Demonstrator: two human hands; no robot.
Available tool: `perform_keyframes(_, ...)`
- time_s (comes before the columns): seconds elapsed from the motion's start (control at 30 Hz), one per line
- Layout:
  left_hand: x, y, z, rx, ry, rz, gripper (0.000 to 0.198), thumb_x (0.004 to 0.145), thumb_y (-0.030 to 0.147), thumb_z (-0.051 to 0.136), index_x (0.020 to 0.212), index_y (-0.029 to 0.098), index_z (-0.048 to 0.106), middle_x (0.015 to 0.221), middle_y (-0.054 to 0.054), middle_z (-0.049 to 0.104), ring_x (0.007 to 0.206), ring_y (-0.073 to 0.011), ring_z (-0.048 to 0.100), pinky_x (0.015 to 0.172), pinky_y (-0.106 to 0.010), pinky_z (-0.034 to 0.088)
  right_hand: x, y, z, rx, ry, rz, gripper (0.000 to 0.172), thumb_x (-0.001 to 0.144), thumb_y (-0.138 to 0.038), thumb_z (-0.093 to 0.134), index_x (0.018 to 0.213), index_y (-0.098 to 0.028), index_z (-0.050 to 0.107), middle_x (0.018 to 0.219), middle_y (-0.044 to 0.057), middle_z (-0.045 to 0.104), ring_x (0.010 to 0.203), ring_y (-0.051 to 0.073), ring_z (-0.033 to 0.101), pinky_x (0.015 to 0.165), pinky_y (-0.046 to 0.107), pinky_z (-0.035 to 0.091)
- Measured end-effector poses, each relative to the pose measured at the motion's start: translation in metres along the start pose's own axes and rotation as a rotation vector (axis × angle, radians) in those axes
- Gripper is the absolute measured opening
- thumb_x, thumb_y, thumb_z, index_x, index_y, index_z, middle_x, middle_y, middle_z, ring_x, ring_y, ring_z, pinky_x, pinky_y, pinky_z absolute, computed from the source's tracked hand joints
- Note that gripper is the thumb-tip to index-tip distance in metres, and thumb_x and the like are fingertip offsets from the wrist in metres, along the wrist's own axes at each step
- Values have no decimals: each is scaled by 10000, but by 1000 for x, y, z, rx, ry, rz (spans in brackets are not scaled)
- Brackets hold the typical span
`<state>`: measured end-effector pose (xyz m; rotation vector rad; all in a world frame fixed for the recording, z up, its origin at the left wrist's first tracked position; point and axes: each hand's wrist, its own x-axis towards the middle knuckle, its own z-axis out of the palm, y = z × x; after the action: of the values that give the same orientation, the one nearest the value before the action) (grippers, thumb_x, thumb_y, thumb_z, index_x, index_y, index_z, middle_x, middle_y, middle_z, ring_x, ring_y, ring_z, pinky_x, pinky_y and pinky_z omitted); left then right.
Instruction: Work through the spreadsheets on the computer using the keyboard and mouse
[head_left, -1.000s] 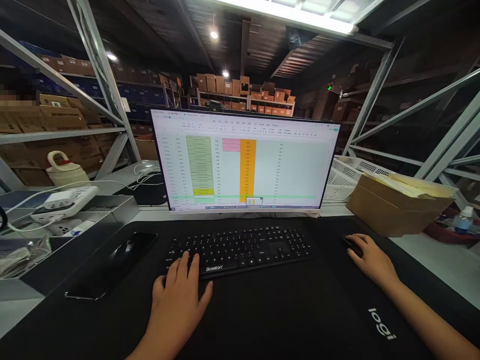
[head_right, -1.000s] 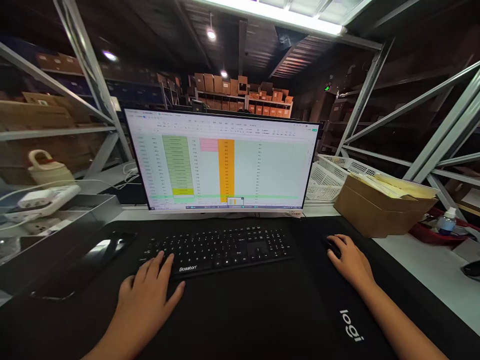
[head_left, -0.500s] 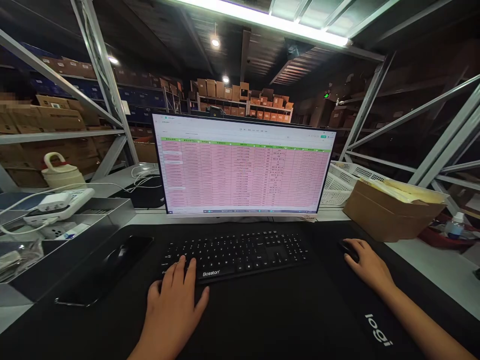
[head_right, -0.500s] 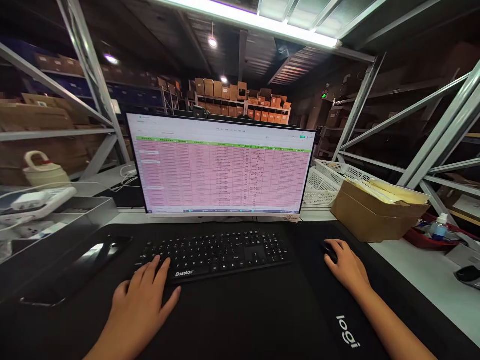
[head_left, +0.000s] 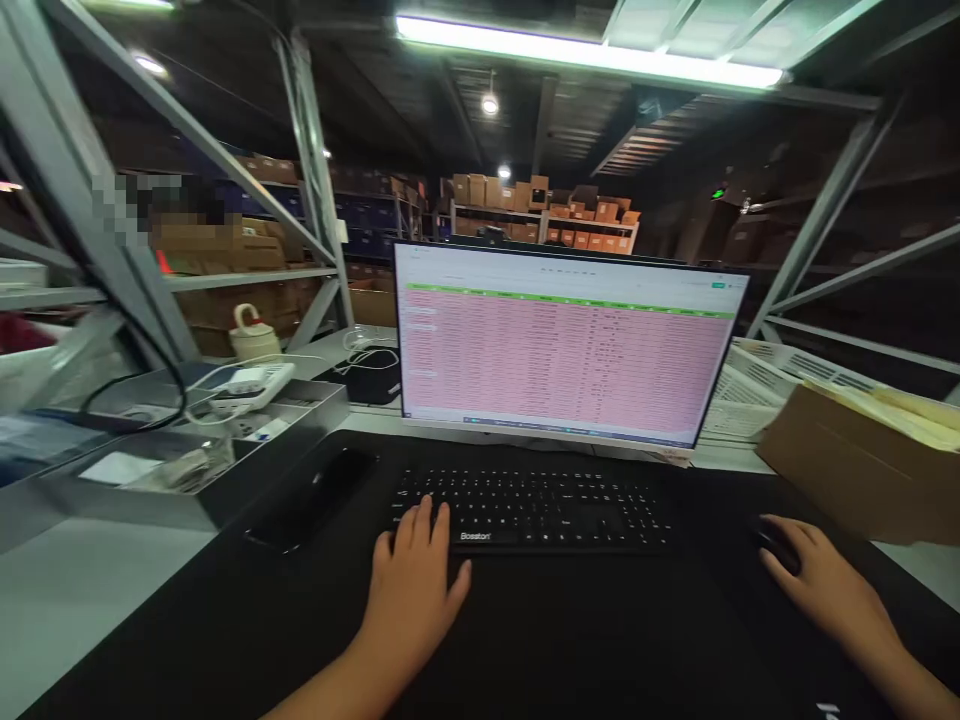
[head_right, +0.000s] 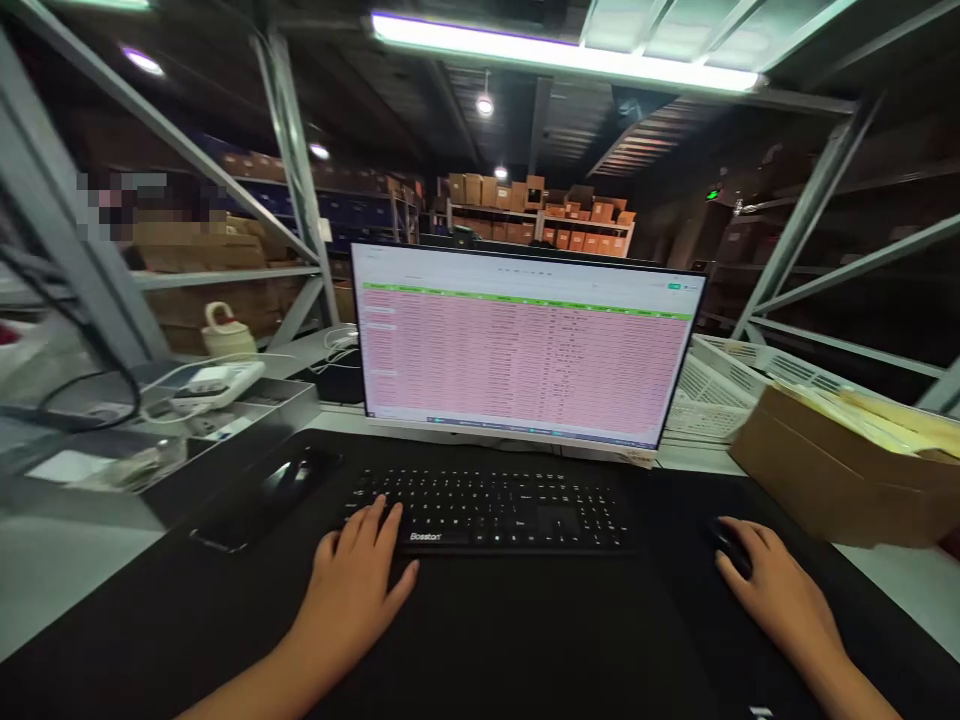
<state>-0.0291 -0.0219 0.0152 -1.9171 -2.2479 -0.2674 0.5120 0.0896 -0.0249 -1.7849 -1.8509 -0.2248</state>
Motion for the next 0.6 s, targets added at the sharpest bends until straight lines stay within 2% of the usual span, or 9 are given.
perform_keyframes(0.1,-2,2,-9,-27,-36,-16,650,895,379,395,1493,123,387,1610,-178,359,1457,-344,362,1148,-565,320,3,17,12,45,28,2,553,750,-620,476,1164,-281,616,1172,112,655,1112,320,653,998,492,507)
perform_keyframes(0.23,-4,4,-15,-59,-81,-30,668,895,387,400,1510,132,352,1628,-169,322,1481,-338,330,1174,-572,303,7,27,21,107,-22,1,572,742,-682,488,1168,-321,615,1216,94,649,1149,323,641,1018,510,501)
perform_keyframes(0.4,-5,4,-14,-96,-73,-32,671,888,371,412,1509,124,353,1630,-176,313,1486,-344,322,1186,-593,287,10,23,20,164,-86,-10,569,730,-703,528,1185,-374,620,1269,70,638,1181,320,633,1016,517,514)
perform_keyframes(0.5,-4,3,-12,-114,-65,-29,676,881,375,418,1504,120,362,1627,-181,311,1485,-354,324,1182,-604,289,11,18,20,197,-58,-21,512,733,-690,539,1161,-424,632,1280,74,642,1200,330,624,1026,524,509)
perform_keyframes(0.6,-4,2,-12,-121,-61,-30,679,878,379,408,1502,115,366,1624,-188,309,1483,-361,326,1176,-611,291,12,15,22,219,-26,-14,524,709,-682,556,1142,-401,640,1250,98,655,1190,363,625,1021,562,506)
